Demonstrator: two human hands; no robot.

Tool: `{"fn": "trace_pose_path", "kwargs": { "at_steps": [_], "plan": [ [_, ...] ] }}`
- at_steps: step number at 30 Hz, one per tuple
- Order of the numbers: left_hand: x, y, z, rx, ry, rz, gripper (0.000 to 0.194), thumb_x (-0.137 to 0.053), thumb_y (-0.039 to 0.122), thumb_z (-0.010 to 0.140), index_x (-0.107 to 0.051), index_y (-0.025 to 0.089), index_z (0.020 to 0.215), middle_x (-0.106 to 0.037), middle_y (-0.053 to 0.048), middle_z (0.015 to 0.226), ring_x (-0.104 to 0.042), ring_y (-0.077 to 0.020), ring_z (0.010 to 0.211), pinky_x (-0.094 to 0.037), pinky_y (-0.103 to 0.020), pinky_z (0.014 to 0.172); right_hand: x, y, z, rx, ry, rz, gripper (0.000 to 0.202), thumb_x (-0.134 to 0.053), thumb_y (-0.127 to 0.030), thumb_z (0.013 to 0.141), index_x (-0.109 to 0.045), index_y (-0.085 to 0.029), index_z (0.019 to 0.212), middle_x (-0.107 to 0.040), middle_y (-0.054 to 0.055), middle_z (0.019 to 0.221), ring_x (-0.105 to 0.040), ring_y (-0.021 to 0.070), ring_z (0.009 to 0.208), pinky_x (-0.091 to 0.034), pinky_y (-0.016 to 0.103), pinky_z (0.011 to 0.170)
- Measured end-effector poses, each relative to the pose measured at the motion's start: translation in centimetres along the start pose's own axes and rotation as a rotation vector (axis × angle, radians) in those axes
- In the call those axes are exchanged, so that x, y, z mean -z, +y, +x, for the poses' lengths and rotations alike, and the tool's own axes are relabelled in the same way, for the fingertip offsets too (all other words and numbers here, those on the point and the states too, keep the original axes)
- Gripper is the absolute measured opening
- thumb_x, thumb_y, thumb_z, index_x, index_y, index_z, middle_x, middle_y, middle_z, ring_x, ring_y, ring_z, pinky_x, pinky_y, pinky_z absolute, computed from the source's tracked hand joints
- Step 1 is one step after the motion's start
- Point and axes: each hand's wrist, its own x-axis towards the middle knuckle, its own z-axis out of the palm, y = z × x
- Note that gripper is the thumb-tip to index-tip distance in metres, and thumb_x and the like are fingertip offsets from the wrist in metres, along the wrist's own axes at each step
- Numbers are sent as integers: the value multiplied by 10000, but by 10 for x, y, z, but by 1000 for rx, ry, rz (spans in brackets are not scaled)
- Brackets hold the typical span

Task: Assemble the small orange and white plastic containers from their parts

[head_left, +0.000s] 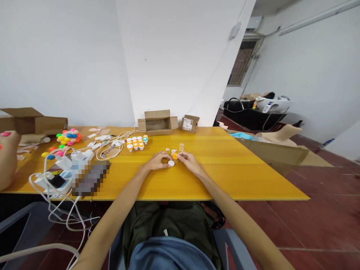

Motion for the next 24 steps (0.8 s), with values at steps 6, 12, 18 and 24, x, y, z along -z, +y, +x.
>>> {"fn": "trace_pose_path", "kwargs": {
  "at_steps": [6,12,18,24],
  "plan": [
    [-1,-2,0,-3,3,-4,237,-711,371,823,-736,240,1020,-677,-45,1097,-565,-249,1127,-363,-424,1089,0,0,0,16,-21,-28,401,-613,-604,817,-670,-210,771,-666,10,743,-606,185,743,-487,307,737],
    [0,-2,0,-11,7,-5,223,-705,364,825,-733,245,1011,-682,-39,1073,-568,-246,1121,-368,-414,1085,-1,-1,0,29,-35,-43,391,-613,-593,819,-679,-211,769,-672,7,754,-598,183,752,-480,301,740],
    [0,-1,1,-7,4,-5,226,-712,358,818,-730,237,1008,-684,-36,1053,-576,-246,1108,-370,-412,1083,-2,-3,-1,28,-33,-52,378,-610,-576,818,-684,-208,772,-677,8,760,-601,187,763,-474,303,743],
    [-1,-2,0,4,6,3,265,-712,380,813,-726,240,1038,-686,-33,1044,-580,-244,1089,-379,-407,1075,-2,-4,-1,36,-40,-62,360,-616,-558,823,-697,-211,771,-691,9,769,-617,195,786,-480,305,745]
  ]
}}
